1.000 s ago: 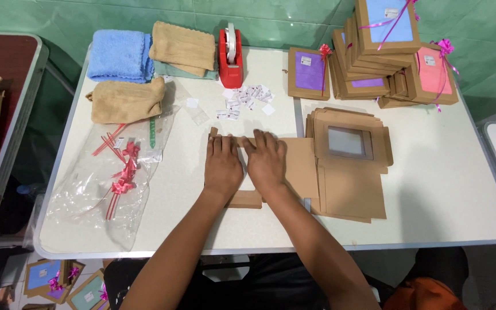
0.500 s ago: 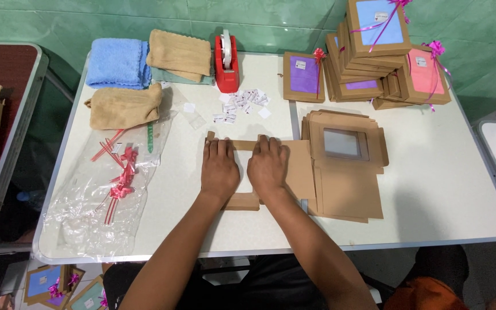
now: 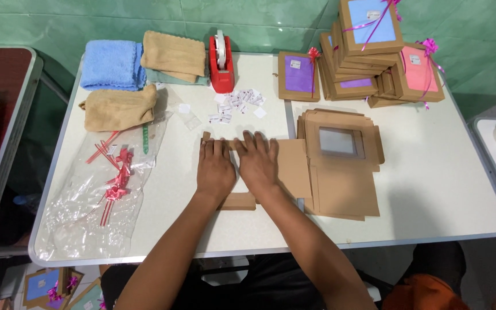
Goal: The person assembles cardboard boxes by hand, folding the flaps and pressing the edges to form the box shape.
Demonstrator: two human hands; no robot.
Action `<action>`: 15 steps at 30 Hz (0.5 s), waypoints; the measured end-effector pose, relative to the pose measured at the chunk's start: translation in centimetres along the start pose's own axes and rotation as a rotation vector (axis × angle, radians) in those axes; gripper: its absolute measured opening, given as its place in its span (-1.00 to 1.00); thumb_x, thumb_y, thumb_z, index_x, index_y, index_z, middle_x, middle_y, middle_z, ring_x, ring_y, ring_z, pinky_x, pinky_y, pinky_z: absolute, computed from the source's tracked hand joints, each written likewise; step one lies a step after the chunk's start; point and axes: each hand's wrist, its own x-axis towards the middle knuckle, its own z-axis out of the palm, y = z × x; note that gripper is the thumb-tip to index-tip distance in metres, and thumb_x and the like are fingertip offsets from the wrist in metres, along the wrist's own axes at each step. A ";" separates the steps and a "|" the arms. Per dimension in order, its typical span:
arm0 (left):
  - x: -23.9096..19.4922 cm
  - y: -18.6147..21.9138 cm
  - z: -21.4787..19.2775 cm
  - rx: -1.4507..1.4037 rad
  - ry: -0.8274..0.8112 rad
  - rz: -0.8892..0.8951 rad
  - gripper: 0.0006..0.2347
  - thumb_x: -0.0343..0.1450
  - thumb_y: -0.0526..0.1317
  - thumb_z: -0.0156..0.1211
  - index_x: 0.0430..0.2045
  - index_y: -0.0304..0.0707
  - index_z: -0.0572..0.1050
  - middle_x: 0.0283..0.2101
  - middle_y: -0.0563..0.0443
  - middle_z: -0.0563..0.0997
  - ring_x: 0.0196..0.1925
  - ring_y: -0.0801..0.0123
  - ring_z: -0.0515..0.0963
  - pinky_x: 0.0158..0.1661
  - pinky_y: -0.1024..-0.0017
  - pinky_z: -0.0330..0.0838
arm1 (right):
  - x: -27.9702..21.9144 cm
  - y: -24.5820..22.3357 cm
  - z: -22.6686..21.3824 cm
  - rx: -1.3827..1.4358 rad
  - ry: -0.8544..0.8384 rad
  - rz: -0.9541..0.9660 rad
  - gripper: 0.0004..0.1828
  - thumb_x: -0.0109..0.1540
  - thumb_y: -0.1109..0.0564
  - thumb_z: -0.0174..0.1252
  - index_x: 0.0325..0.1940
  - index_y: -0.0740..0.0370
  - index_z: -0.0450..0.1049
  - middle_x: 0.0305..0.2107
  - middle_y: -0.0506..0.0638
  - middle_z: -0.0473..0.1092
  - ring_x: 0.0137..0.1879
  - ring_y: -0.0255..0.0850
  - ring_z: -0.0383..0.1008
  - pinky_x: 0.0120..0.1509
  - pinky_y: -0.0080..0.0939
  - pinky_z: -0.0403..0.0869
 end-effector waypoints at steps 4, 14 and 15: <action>0.2 -0.1 0.0 0.017 -0.044 -0.002 -0.50 0.45 -0.18 -0.18 0.29 -0.51 0.31 0.13 -0.22 0.38 0.40 -0.08 0.30 0.46 0.03 -0.04 | -0.1 -0.2 0.8 -0.080 0.032 0.020 -0.55 0.35 0.24 -0.07 0.33 0.14 0.44 0.35 0.14 0.28 0.49 0.12 0.12 0.41 0.44 -0.07; -0.2 -0.4 -0.9 -0.046 -0.003 -0.018 -0.55 0.46 -0.23 -0.11 0.28 -0.43 0.33 0.10 -0.18 0.40 0.34 -0.04 0.38 0.43 0.04 0.04 | -0.5 0.8 1.7 -0.142 0.166 0.045 -0.64 0.26 0.26 0.04 0.11 0.40 0.53 0.20 0.24 0.41 0.36 0.16 0.29 0.32 0.51 0.03; -0.4 -0.5 -1.1 -0.074 0.018 -0.026 -0.56 0.47 -0.23 -0.07 0.27 -0.41 0.33 0.09 -0.18 0.41 0.33 -0.03 0.39 0.43 0.03 0.06 | -0.4 1.0 1.9 -0.127 0.172 0.041 -0.64 0.26 0.25 0.04 0.12 0.42 0.51 0.19 0.26 0.41 0.35 0.17 0.30 0.31 0.50 0.05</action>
